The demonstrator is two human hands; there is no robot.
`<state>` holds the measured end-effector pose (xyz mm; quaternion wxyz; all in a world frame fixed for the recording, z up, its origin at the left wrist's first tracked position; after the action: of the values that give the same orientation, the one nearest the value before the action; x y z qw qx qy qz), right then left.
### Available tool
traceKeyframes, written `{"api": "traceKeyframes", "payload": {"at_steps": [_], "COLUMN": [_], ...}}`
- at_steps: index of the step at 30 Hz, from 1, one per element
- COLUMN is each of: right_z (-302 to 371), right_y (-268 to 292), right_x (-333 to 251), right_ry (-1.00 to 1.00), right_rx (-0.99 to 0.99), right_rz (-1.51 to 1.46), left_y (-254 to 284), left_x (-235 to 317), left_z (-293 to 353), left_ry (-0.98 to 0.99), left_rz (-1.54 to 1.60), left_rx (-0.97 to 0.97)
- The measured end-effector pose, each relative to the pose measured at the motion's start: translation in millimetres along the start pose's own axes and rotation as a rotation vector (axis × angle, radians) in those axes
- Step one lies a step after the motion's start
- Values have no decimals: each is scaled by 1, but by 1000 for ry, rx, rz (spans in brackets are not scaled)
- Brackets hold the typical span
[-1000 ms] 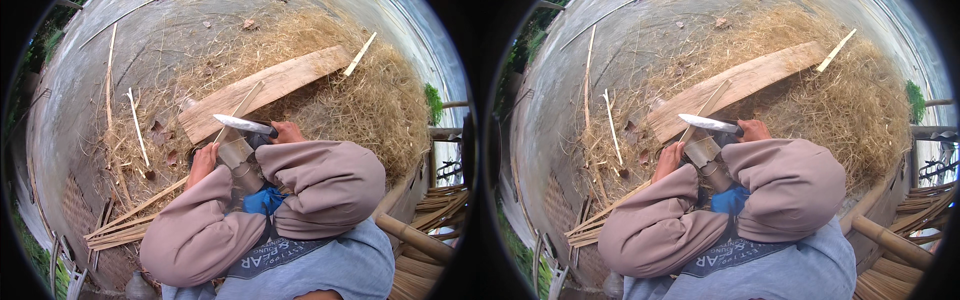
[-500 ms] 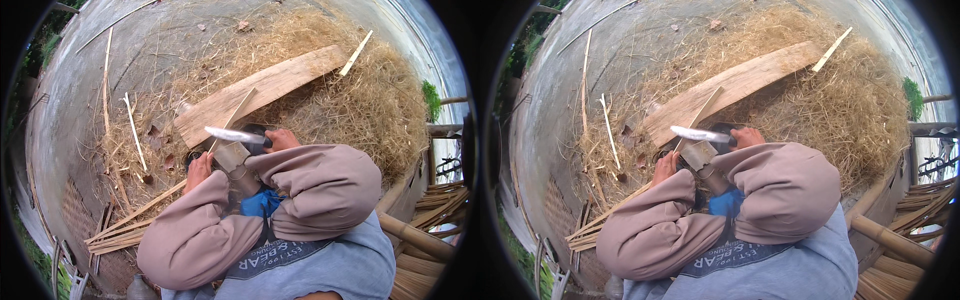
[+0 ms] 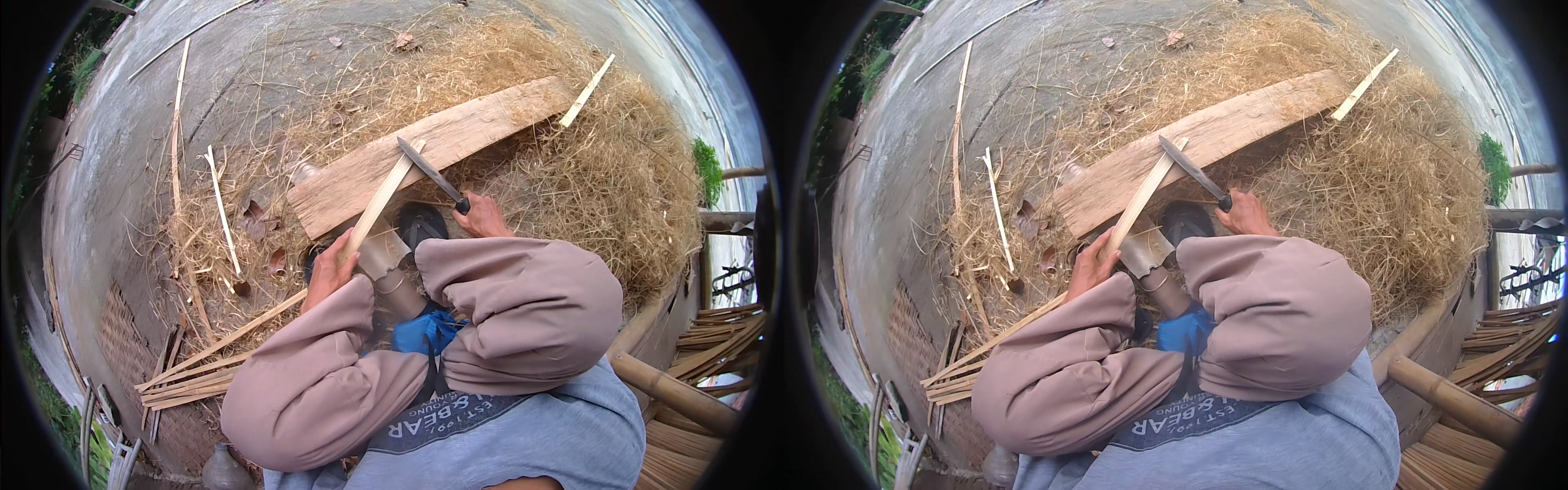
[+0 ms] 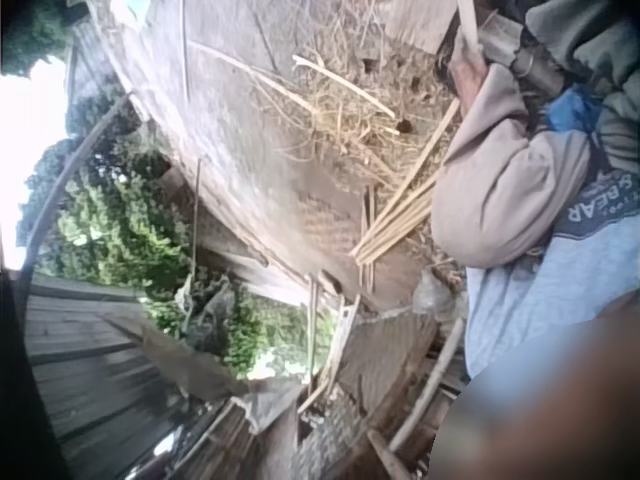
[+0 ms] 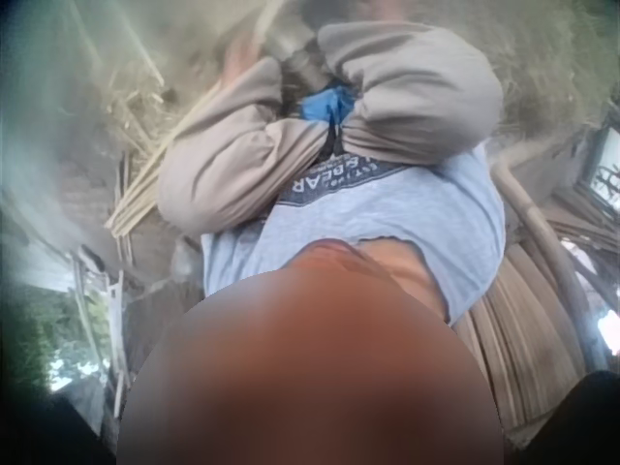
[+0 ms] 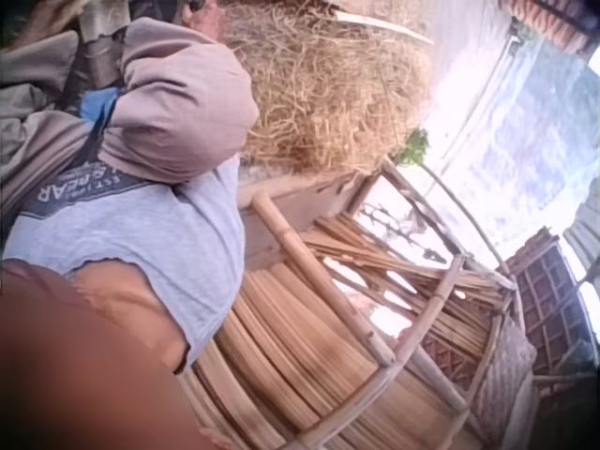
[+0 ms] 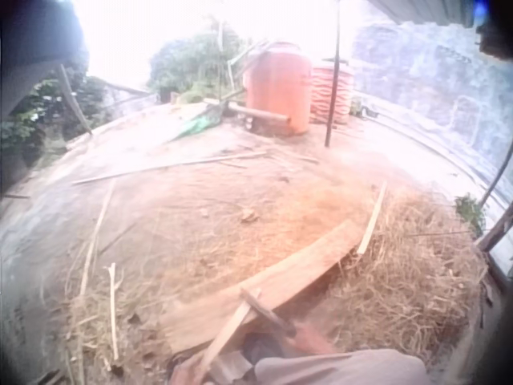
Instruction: The person sits on the ground and uses a knife to split thin bamboo strips on a wooden plank. The person repeatedly positions the bamboo and strikes it with the knife to separate it into thinner pieces.
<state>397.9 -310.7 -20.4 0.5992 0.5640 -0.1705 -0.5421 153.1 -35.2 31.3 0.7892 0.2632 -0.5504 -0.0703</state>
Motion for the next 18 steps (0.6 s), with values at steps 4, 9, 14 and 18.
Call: {"api": "traceKeyframes", "payload": {"at_steps": [4, 9, 14, 18], "right_z": [9, 35, 33, 9], "right_y": [5, 1, -3, 1], "right_x": [-34, -98, -117, -78], "right_ry": [50, 335, 403, 312], "right_rx": [-115, -257, -310, -130], "right_rz": [-119, -149, 32, 85], "left_y": [4, 5, 3, 10], "left_x": [-1, -1, 1, 6], "left_z": [4, 6, 8, 12], "left_ry": [164, 207, 175, 202], "left_rz": [-53, -58, -87, -52], "left_rx": [9, -18, -57, -39]}}
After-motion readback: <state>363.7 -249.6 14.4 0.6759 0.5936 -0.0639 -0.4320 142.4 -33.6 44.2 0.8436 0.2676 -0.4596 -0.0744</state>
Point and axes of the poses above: each hand's wrist, its own z-axis away from the middle knuckle, its own y-axis out of the back of the hand, x = y × z, the point moved 4 cm from there along -z, towards the middle knuckle, and after that the axes turned 4 degrees about -x, right-handed, at the moved point
